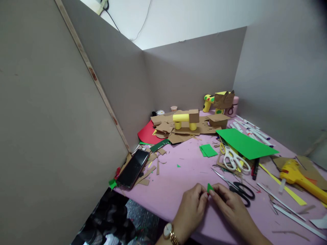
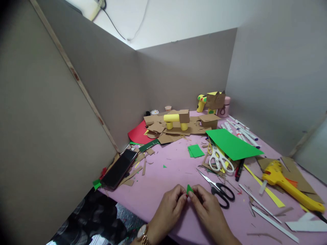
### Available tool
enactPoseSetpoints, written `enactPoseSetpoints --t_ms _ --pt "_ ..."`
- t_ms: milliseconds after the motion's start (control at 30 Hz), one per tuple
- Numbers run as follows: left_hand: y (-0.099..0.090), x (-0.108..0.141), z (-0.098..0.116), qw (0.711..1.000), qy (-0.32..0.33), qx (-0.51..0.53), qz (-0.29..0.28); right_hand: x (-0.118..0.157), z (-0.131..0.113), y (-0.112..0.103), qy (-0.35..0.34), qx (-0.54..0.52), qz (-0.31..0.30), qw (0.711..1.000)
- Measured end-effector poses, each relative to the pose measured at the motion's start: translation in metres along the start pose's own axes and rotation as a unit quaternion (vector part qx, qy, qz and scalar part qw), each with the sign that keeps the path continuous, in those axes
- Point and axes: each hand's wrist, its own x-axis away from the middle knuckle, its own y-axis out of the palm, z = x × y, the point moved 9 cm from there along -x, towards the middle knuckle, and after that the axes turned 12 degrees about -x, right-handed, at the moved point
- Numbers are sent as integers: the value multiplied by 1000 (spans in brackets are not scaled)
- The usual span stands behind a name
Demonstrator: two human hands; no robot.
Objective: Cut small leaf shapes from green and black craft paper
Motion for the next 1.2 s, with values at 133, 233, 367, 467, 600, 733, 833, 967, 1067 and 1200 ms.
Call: enactPoseSetpoints --t_ms 133,233,367,467,600,733,833,967,1067,1200 --pt "0 1 -1 1000 0 -1 0 1 1 0 -1 1 5 1000" --pt "0 1 0 1000 1 -1 2 2 3 0 2 2 8 1000" --pt "-1 1 0 1000 -1 -1 3 4 6 1 10 0 8 1000" --pt "-1 1 -1 1000 -2 -1 2 3 5 1 10 -1 8 1000" --pt "0 0 -3 1000 -5 -1 3 2 2 0 7 1 16 1000" --pt "1 1 -6 1000 -16 1 10 2 0 -2 -1 13 25 1000" --pt "1 2 -7 1000 -21 9 13 2 1 0 5 15 17 1000" --pt "-2 2 -5 999 -24 36 18 2 3 2 4 15 0 1000" --pt "-4 1 -3 997 -21 76 15 2 4 3 7 14 -11 1000" --pt "-6 -1 -8 987 -32 153 24 2 0 7 4 10 -39 999"
